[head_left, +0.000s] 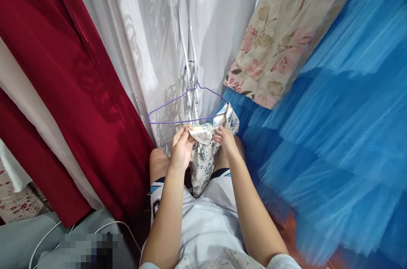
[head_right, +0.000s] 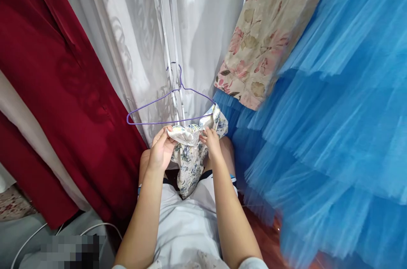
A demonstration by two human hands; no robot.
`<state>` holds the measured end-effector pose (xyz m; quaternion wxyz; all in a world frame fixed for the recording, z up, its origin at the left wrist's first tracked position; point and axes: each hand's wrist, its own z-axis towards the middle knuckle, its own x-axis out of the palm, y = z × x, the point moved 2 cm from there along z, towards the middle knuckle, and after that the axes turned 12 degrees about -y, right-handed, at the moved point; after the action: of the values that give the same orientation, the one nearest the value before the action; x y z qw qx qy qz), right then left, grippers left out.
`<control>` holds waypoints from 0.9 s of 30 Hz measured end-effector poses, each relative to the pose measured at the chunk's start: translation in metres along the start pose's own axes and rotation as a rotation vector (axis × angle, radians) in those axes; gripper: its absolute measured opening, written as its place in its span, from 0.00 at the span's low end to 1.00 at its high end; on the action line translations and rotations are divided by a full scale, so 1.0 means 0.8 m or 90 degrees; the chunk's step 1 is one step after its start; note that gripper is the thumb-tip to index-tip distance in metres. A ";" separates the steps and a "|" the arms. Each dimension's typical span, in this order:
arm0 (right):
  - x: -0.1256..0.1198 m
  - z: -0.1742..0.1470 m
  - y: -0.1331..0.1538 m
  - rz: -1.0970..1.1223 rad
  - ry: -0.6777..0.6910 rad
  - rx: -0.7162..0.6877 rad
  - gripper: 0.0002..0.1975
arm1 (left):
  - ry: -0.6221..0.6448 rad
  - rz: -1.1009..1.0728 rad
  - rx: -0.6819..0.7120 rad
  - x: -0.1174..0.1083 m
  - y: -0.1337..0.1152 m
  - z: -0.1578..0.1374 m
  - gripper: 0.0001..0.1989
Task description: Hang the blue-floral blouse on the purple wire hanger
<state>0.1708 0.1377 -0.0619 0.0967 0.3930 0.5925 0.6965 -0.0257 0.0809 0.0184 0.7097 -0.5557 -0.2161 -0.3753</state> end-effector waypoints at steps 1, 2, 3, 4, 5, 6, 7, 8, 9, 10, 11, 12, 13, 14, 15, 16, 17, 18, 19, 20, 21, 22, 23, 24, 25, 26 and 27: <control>-0.002 -0.001 0.002 -0.001 0.003 0.016 0.19 | 0.009 0.007 -0.003 0.003 0.000 -0.002 0.08; -0.006 -0.002 0.006 -0.001 0.007 0.030 0.18 | 0.018 0.011 -0.005 0.005 0.000 -0.004 0.08; -0.011 -0.003 0.011 -0.002 0.011 0.043 0.17 | 0.027 0.013 -0.007 0.008 0.000 -0.006 0.08; -0.016 -0.005 0.018 -0.003 0.017 0.055 0.15 | 0.032 0.014 -0.007 0.009 0.000 -0.007 0.08; -0.023 -0.008 0.025 -0.006 0.025 0.065 0.14 | 0.033 0.017 -0.003 0.011 0.002 -0.008 0.08; -0.028 -0.012 0.034 -0.019 0.045 0.082 0.13 | 0.032 0.023 0.006 0.013 0.004 -0.009 0.08; -0.031 -0.019 0.042 -0.045 0.087 0.110 0.15 | 0.030 0.033 0.017 0.014 0.007 -0.010 0.09; -0.032 -0.028 0.050 -0.082 0.154 0.151 0.19 | 0.029 0.050 0.031 0.017 0.011 -0.011 0.09; -0.031 -0.040 0.057 -0.120 0.242 0.201 0.24 | 0.030 0.075 0.047 0.019 0.015 -0.012 0.10; -0.027 -0.054 0.064 -0.149 0.336 0.245 0.30 | 0.035 0.109 0.063 0.022 0.019 -0.013 0.10; -0.022 -0.068 0.071 -0.161 0.418 0.275 0.34 | 0.047 0.155 0.080 0.026 0.023 -0.016 0.10; -0.016 -0.081 0.077 -0.153 0.473 0.286 0.36 | 0.069 0.213 0.099 0.030 0.025 -0.018 0.10; -0.010 -0.093 0.082 -0.130 0.499 0.280 0.36 | 0.096 0.277 0.121 0.034 0.025 -0.021 0.11; -0.004 -0.102 0.086 -0.102 0.505 0.266 0.35 | 0.121 0.337 0.146 0.038 0.023 -0.024 0.10; 0.001 -0.110 0.089 -0.077 0.507 0.255 0.32 | 0.138 0.381 0.171 0.040 0.019 -0.026 0.09; 0.005 -0.117 0.090 -0.055 0.511 0.251 0.29 | 0.144 0.406 0.192 0.041 0.014 -0.026 0.09; 0.008 -0.122 0.090 -0.035 0.521 0.256 0.26 | 0.140 0.412 0.207 0.040 0.008 -0.026 0.13; 0.011 -0.125 0.090 -0.016 0.532 0.261 0.24 | 0.133 0.408 0.209 0.036 0.003 -0.024 0.20; 0.013 -0.128 0.091 -0.001 0.541 0.263 0.21 | 0.134 0.401 0.194 0.031 0.000 -0.021 0.27; 0.014 -0.129 0.092 0.005 0.545 0.264 0.19 | 0.148 0.397 0.161 0.024 -0.001 -0.017 0.32; 0.015 -0.131 0.093 0.002 0.545 0.263 0.17 | 0.170 0.398 0.113 0.015 0.002 -0.013 0.32; 0.015 -0.132 0.095 -0.007 0.542 0.259 0.15 | 0.195 0.402 0.057 0.005 0.007 -0.010 0.29; 0.013 -0.132 0.098 -0.018 0.537 0.254 0.14 | 0.219 0.408 -0.002 -0.006 0.015 -0.007 0.27; 0.011 -0.133 0.102 -0.026 0.529 0.248 0.13 | 0.241 0.418 -0.055 -0.019 0.023 -0.005 0.28; 0.006 -0.133 0.107 -0.033 0.516 0.240 0.13 | 0.261 0.433 -0.093 -0.031 0.033 -0.004 0.29; 0.001 -0.132 0.112 -0.037 0.498 0.229 0.12 | 0.275 0.453 -0.112 -0.044 0.042 -0.003 0.29; -0.007 -0.130 0.119 -0.042 0.476 0.213 0.12 | 0.286 0.481 -0.114 -0.057 0.049 -0.003 0.29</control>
<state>0.1369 0.0300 0.0225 -0.1678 0.1038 0.7041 0.6821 -0.0242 0.0963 -0.0400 0.7753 -0.5597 0.1948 -0.2182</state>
